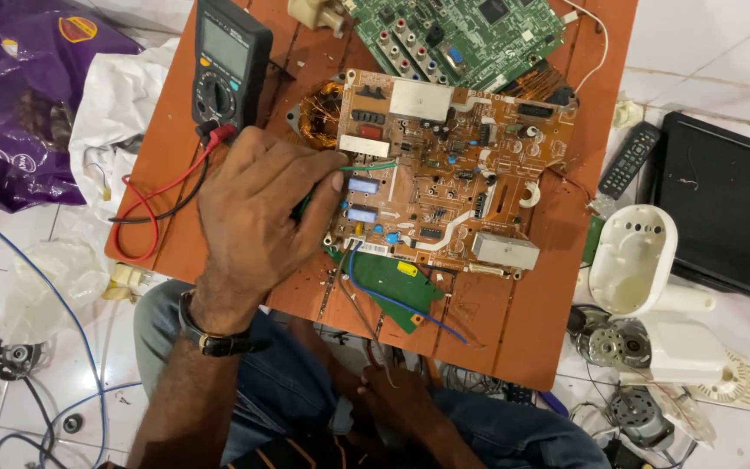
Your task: The person sits on the floor at a low table with a television main board. The person strips insulation from wire ends by hand, twists the strands, connects the wires to a small green circuit board, and touches the board's terminals with multimeter probes to test it.
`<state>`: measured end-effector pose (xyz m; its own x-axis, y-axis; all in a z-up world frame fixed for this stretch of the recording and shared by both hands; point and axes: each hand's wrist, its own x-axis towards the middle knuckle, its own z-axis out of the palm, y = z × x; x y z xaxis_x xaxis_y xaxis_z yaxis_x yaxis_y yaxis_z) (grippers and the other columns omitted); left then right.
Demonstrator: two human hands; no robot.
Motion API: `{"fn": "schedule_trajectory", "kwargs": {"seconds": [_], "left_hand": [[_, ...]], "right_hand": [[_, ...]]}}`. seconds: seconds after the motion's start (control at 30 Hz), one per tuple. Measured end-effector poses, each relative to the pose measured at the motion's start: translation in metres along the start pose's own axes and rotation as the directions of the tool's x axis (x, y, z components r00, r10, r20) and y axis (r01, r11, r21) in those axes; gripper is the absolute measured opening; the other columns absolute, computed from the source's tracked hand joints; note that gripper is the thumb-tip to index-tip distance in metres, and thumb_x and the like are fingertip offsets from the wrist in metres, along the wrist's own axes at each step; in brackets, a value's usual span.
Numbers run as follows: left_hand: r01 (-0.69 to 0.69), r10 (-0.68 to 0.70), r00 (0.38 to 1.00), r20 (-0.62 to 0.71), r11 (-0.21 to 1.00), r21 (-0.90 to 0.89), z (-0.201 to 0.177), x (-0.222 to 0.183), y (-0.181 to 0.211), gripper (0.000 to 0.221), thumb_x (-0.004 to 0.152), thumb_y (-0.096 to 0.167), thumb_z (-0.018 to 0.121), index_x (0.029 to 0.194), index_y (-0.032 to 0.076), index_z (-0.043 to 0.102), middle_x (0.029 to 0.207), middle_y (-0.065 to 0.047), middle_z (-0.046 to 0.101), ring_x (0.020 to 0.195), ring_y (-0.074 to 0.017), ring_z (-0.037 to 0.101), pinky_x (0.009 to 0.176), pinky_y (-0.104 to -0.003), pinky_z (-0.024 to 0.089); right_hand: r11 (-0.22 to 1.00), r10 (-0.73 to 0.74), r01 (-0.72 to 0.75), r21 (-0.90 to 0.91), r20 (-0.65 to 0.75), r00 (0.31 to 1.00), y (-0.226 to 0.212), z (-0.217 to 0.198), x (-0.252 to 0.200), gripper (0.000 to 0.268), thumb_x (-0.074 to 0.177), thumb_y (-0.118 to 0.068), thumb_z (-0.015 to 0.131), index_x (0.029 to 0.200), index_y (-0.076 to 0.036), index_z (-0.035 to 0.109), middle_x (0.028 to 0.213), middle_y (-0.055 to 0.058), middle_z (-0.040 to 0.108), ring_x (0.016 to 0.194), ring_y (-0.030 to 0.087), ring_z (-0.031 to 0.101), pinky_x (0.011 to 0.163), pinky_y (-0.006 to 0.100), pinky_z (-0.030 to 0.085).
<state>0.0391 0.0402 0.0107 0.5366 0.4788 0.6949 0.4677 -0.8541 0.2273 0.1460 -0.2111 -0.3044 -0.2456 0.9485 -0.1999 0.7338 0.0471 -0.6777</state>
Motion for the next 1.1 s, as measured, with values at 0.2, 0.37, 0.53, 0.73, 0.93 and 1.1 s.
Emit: {"fn": "schedule_trajectory", "kwargs": {"seconds": [0.2, 0.37, 0.53, 0.73, 0.93, 1.1], "left_hand": [[-0.009, 0.009, 1.000, -0.020, 1.000, -0.013, 0.001, 0.000, 0.000, 0.009, 0.091, -0.002, 0.079, 0.100, 0.000, 0.077, 0.091, -0.006, 0.068, 0.079, -0.0222, 0.051, 0.071, -0.033, 0.045], [-0.020, 0.020, 0.999, -0.028, 1.000, -0.010, 0.001, 0.000, -0.001, 0.009, 0.092, -0.002, 0.079, 0.100, 0.000, 0.077, 0.090, -0.006, 0.068, 0.080, -0.0224, 0.052, 0.072, -0.033, 0.045], [-0.021, 0.021, 0.999, -0.031, 1.000, -0.010, 0.001, 0.000, 0.000, 0.010, 0.092, -0.002, 0.078, 0.102, -0.001, 0.077, 0.091, -0.007, 0.068, 0.080, -0.0233, 0.051, 0.071, -0.033, 0.045], [-0.042, 0.042, 0.997, -0.062, 0.999, -0.004, 0.000, -0.001, 0.001, 0.011, 0.091, -0.003, 0.080, 0.101, 0.000, 0.078, 0.091, -0.006, 0.068, 0.081, -0.0231, 0.054, 0.071, -0.033, 0.047], [-0.089, 0.090, 0.987, -0.134, 0.996, 0.007, 0.001, -0.005, 0.005, 0.010, 0.094, -0.002, 0.079, 0.104, 0.001, 0.077, 0.092, -0.006, 0.068, 0.077, -0.0250, 0.051, 0.069, -0.035, 0.046], [-0.150, 0.137, 0.976, -0.166, 0.987, -0.063, 0.000, -0.007, 0.002, 0.012, 0.093, -0.002, 0.076, 0.105, 0.000, 0.075, 0.094, -0.011, 0.065, 0.087, -0.0301, 0.056, 0.077, -0.039, 0.049]], "right_hand": [[0.995, 0.075, -0.078, 0.059, 0.052, 0.996, -0.003, -0.003, 0.001, 0.021, 0.092, -0.030, 0.065, 0.107, -0.016, 0.063, 0.088, 0.013, 0.070, 0.074, 0.039, 0.068, 0.060, 0.051, 0.052], [0.988, 0.127, -0.136, 0.071, 0.113, 0.985, -0.007, -0.012, 0.003, 0.022, 0.092, -0.032, 0.064, 0.108, -0.016, 0.064, 0.092, 0.011, 0.072, 0.079, 0.039, 0.069, 0.065, 0.052, 0.052], [0.995, 0.092, -0.092, 0.026, 0.028, 0.995, 0.007, 0.005, 0.002, 0.024, 0.090, -0.033, 0.065, 0.109, -0.019, 0.063, 0.090, 0.010, 0.071, 0.080, 0.039, 0.068, 0.064, 0.052, 0.051], [0.979, 0.195, -0.202, -0.006, 0.287, 0.938, 0.004, -0.006, 0.011, 0.040, 0.097, -0.038, 0.054, 0.131, -0.018, 0.057, 0.109, 0.012, 0.069, 0.089, 0.041, 0.068, 0.072, 0.055, 0.050], [0.989, 0.146, -0.146, -0.012, 0.147, 0.978, 0.020, 0.006, 0.014, 0.027, 0.095, -0.041, 0.052, 0.098, -0.016, 0.062, 0.092, 0.007, 0.070, 0.079, 0.037, 0.067, 0.069, 0.052, 0.049], [0.962, 0.264, -0.273, 0.017, 0.203, 0.943, 0.011, -0.011, 0.019, 0.030, 0.091, -0.046, 0.055, 0.098, -0.020, 0.068, 0.086, 0.005, 0.073, 0.077, 0.032, 0.068, 0.068, 0.048, 0.049]]}}
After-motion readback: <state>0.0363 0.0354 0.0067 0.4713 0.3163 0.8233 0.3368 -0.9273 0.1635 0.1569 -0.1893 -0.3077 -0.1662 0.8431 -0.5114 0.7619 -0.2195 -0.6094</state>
